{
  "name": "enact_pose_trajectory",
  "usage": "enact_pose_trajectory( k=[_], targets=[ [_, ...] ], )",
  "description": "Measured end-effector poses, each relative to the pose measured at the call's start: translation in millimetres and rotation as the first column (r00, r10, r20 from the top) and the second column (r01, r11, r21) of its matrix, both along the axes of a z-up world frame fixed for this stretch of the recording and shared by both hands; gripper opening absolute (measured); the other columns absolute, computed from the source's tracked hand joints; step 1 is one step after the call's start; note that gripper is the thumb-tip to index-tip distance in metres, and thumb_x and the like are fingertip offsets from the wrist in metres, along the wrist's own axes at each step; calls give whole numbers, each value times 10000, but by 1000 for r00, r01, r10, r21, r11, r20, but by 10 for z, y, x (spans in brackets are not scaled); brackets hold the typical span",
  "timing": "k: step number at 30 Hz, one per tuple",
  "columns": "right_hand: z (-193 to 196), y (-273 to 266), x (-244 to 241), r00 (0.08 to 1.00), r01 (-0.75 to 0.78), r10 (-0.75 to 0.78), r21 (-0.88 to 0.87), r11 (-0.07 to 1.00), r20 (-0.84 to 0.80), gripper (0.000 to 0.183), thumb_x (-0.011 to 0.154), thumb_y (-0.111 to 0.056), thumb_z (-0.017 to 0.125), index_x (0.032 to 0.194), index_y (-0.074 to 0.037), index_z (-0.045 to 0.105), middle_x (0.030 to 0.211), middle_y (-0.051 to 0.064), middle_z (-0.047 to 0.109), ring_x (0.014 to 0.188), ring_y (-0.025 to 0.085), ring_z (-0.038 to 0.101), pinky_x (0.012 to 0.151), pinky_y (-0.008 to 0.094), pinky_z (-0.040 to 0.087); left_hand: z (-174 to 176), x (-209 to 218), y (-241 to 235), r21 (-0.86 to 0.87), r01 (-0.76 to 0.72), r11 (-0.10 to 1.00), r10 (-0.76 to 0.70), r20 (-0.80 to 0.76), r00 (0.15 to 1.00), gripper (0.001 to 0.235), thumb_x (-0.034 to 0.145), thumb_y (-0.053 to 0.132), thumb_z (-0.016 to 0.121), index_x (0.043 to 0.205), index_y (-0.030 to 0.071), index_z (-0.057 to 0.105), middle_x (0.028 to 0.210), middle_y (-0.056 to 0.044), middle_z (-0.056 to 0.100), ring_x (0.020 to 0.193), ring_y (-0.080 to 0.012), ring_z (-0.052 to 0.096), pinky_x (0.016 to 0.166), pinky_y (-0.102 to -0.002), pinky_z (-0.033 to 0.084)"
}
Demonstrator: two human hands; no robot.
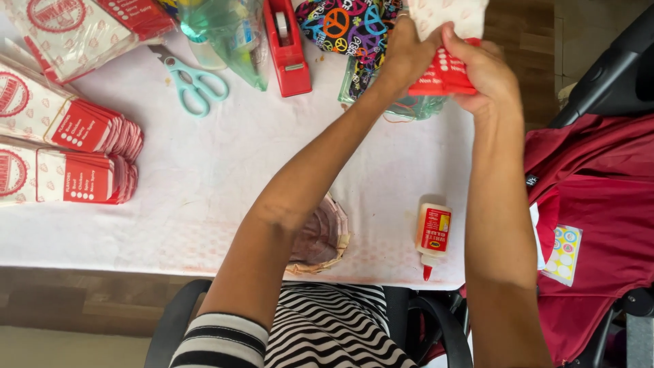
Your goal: The person glues paper food wrappers together, aligns them, and then places a stack of the assembled wrappers into a clear plastic bag.
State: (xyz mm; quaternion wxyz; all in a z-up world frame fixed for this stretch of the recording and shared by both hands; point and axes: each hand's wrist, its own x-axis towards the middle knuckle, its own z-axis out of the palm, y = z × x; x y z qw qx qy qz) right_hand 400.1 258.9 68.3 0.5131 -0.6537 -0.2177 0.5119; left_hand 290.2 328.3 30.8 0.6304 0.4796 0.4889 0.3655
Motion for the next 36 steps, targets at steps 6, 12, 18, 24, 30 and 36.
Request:
enact_pose_trajectory(
  k=[6, 12, 18, 24, 30, 36],
  targets=[
    [626, -731, -586, 896, -289, 140, 315, 904, 422, 377, 872, -94, 822, 1213, -103, 660, 1134, 49, 766, 960, 112, 757, 825, 280, 679, 811, -949, -895, -75, 52, 996, -11, 465, 885, 914, 648, 564, 587, 1400, 68, 434, 1286, -144, 668, 1088, -276, 724, 895, -386, 631],
    [870, -1328, -1221, 192, -653, 196, -24, 757, 962, 628, 905, -303, 882, 1376, 18, 620, 1031, 105, 721, 884, 179, 622, 779, 372, 472, 130, -1702, -1046, 237, -69, 969, -222, 959, 177, 310, 1008, 9, 781, 1268, -81, 637, 1230, -191, 732, 1122, -315, 701, 987, -480, 568],
    [394, -1134, -1709, -58, -845, 225, -168, 508, 973, 740, 810, -333, 847, 1336, 52, 497, 1293, 216, 598, 1192, 417, 564, 967, 471, 416, -688, -2161, -1368, 15, -261, 965, 23, 989, 143, 305, 803, -38, 812, 1077, -95, 693, 1025, -213, 754, 957, -337, 724, 912, -454, 556],
    [-108, -966, -1712, -10, -814, 306, -185, 550, 952, 502, 677, -173, 938, 1090, -75, 670, 906, 217, 755, 1174, 494, 654, 1187, 538, 358, -1456, -2586, -1345, -200, -259, 945, 252, 950, 185, 607, 863, -15, 748, 1419, 148, 568, 1267, -71, 699, 1170, -295, 684, 1088, -523, 501],
    [-541, -658, -1262, -188, -734, 191, -267, 624, 963, 683, 703, -334, 948, 1286, -72, 705, 821, 241, 730, 1327, 558, 508, 1166, 501, 323, -1083, -3565, -1246, 135, -516, 846, 102, 908, 406, 940, 707, -169, 856, 1496, 69, 404, 1322, -200, 602, 1167, -279, 637, 1009, -400, 576],
    [-772, -656, -1428, -356, -690, 223, -416, 592, 907, 836, 549, -382, 955, 1211, -43, 572, 1402, 219, 626, 1300, 373, 574, 1213, 589, 162, -844, -3899, -1194, 640, 41, 767, 63, -139, 988, 934, 627, 130, 866, 1476, 54, 485, 1390, -114, 620, 1239, -234, 615, 1124, -380, 432]
  ],
)
